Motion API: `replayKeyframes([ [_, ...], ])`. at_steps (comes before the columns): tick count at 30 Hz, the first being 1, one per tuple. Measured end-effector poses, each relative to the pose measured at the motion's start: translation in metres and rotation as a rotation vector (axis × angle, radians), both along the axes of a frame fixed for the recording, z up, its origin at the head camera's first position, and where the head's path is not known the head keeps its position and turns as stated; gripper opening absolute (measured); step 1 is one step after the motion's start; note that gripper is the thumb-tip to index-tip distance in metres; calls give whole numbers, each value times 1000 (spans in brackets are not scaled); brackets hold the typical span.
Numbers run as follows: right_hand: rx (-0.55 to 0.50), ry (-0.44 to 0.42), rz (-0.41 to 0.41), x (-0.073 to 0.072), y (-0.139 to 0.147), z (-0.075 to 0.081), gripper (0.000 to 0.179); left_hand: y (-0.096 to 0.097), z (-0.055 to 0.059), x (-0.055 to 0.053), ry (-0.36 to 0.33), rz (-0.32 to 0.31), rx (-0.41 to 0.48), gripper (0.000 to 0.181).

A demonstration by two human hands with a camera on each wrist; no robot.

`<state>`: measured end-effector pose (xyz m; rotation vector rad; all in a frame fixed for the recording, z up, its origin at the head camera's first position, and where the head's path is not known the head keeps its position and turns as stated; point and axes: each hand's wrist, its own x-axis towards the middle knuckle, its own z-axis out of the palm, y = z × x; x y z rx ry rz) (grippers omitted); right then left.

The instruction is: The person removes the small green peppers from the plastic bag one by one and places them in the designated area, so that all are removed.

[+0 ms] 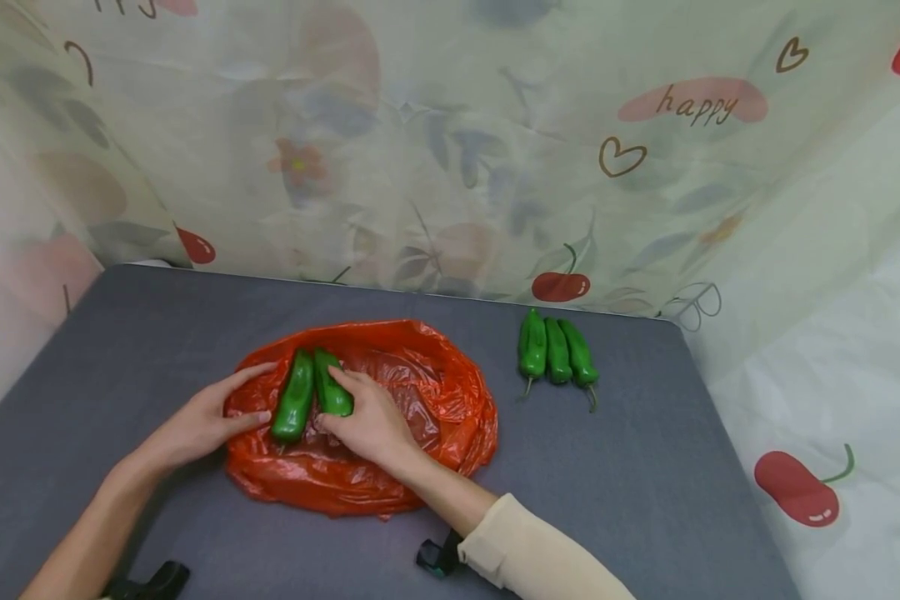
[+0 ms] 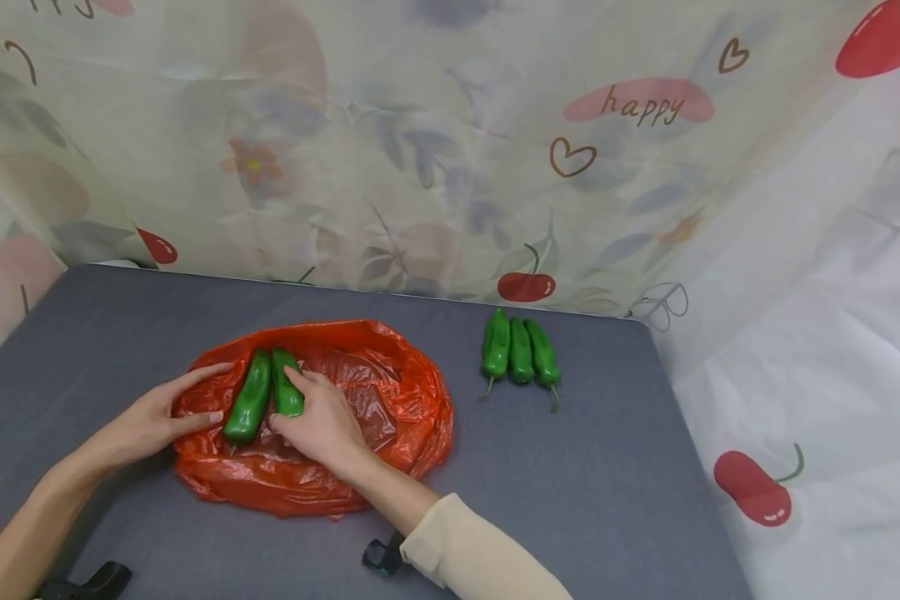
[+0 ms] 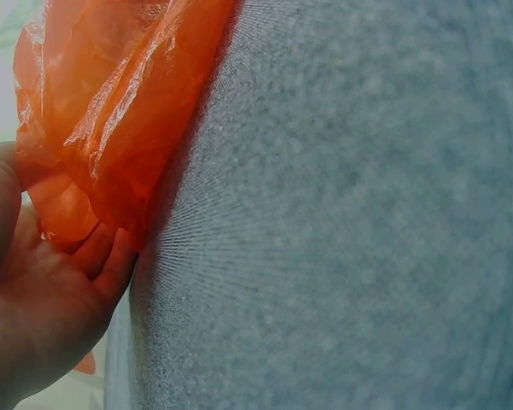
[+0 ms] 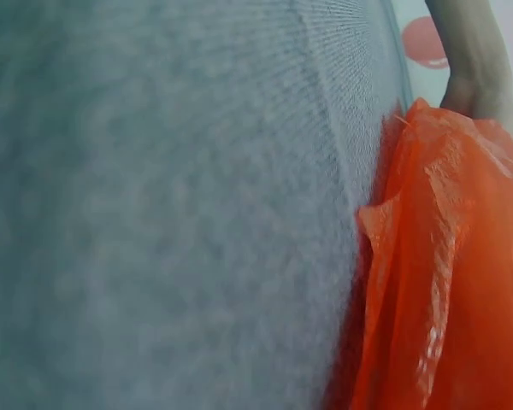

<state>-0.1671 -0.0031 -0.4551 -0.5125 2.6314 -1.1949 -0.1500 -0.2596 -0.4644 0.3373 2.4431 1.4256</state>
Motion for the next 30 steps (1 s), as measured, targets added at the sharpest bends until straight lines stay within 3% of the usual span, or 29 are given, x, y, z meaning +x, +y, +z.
replayKeyframes([
  [10, -96, -31, -54, 1, 14, 3, 69, 3, 0, 0, -13, 6, -31, 69],
  [18, -150, 2, -73, 1, 26, 7, 63, 2, 1, 0, 5, 11, -62, 69],
  [22, -192, -2, -68, 3, 32, 9, 56, 2, 1, 1, 28, 9, -61, 69],
  [30, -212, -21, -83, 7, 43, 16, 48, 1, 2, 1, -8, 10, -19, 68],
])
